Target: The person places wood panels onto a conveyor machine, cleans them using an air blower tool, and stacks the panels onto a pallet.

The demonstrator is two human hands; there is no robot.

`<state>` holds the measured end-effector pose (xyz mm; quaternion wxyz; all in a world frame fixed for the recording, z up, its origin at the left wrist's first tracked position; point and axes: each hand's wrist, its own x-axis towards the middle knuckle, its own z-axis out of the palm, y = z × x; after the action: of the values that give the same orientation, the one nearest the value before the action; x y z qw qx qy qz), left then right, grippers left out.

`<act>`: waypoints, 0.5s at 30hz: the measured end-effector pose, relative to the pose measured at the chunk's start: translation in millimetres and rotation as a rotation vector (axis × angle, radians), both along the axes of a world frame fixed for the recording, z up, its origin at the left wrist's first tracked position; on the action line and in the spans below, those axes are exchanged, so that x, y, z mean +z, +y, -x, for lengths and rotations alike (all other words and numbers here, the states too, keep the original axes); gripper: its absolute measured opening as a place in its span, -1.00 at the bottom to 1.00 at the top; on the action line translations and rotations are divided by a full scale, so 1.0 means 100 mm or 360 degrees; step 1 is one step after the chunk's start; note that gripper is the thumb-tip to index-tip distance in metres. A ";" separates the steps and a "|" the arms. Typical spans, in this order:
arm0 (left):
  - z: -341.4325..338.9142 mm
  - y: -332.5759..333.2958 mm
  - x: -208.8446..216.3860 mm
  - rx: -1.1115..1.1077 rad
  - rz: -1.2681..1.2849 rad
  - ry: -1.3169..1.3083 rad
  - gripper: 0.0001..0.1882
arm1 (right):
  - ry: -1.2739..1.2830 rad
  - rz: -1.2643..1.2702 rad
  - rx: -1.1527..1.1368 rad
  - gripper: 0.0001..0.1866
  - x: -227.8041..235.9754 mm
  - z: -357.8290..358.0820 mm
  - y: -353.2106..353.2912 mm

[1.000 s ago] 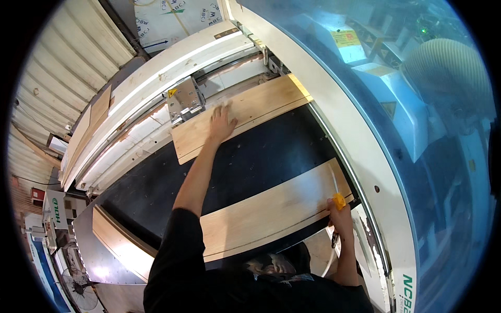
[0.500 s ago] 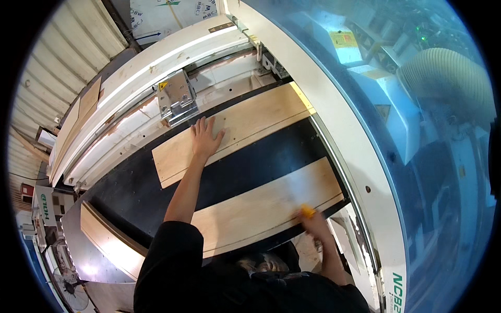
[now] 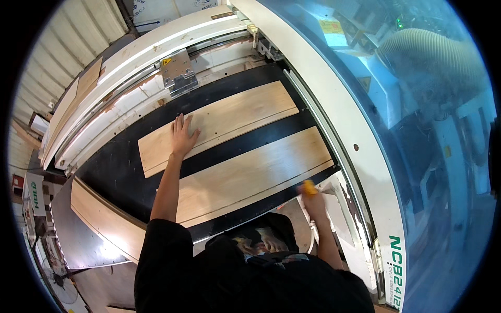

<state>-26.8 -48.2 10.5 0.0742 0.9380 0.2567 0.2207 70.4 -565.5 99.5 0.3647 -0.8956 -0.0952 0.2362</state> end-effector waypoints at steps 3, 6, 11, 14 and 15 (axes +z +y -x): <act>0.35 -0.10 0.04 0.0000 -0.0016 0.0066 -0.35 | -0.0554 0.0123 -0.0588 -0.78 -0.12 -0.19 -0.77; 0.67 -0.19 0.08 0.0016 -0.0005 0.0063 -0.36 | -0.1063 0.0366 -0.0663 -0.79 -0.49 -0.17 -1.36; 1.19 -0.24 0.09 0.0186 0.0044 0.0165 -0.36 | -0.0987 0.0388 -0.0655 -0.70 -1.02 -0.03 -1.74; 1.44 -0.23 0.07 0.0470 0.0182 0.0227 -0.33 | -0.1105 0.0091 -0.0736 -0.54 -1.17 -0.02 -1.84; 1.55 -0.21 0.09 0.0588 0.0214 0.0248 -0.32 | -0.1269 -0.0043 -0.0811 -0.52 -0.97 0.07 -1.64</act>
<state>-181.4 -69.2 19.4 0.0748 0.8822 0.4434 0.1398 63.8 -729.1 2.0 0.3576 -0.9065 -0.0080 -0.2244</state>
